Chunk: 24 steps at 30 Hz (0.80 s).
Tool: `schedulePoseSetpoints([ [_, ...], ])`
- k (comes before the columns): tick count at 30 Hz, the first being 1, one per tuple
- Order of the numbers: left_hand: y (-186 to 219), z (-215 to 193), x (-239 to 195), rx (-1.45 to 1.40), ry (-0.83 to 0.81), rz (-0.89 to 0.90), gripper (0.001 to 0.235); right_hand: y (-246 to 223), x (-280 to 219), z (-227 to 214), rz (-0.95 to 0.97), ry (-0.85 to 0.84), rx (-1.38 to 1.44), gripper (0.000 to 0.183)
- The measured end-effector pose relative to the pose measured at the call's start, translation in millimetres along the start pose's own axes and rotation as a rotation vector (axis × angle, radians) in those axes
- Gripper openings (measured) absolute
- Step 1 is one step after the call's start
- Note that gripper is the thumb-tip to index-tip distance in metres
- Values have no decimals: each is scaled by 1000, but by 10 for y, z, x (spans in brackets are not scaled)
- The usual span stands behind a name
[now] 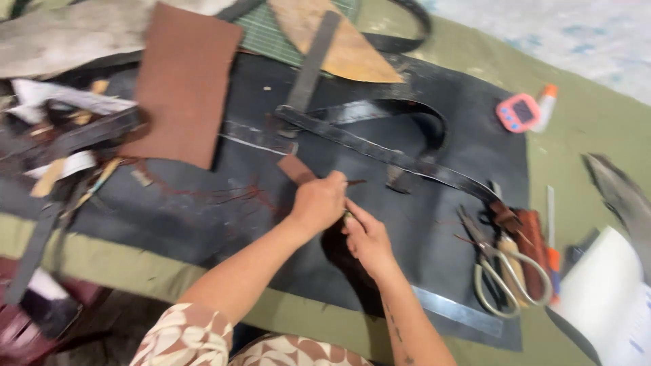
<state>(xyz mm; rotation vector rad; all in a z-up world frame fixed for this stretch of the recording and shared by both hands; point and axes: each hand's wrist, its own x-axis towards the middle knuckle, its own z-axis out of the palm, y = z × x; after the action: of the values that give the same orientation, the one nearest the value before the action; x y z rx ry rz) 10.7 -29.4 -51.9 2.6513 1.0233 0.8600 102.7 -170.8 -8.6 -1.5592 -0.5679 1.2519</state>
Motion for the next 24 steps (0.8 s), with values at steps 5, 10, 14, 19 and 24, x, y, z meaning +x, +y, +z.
schedulePoseSetpoints([
  [5,-16,-1,-24,-5,36,66,17,-166,-173,242,-342,228,-655,43],
  [10,6,-118,-14,-266,15,68,16,-199,-166,188,-17,71,108,47],
  [14,-1,-88,-17,-323,9,24,16,-19,-10,-25,134,-159,591,58],
  [19,32,-102,-11,-245,4,49,15,274,154,-68,-229,197,-427,46],
  [24,-23,127,-56,-113,44,114,17,-21,-50,109,-150,164,-153,47],
])
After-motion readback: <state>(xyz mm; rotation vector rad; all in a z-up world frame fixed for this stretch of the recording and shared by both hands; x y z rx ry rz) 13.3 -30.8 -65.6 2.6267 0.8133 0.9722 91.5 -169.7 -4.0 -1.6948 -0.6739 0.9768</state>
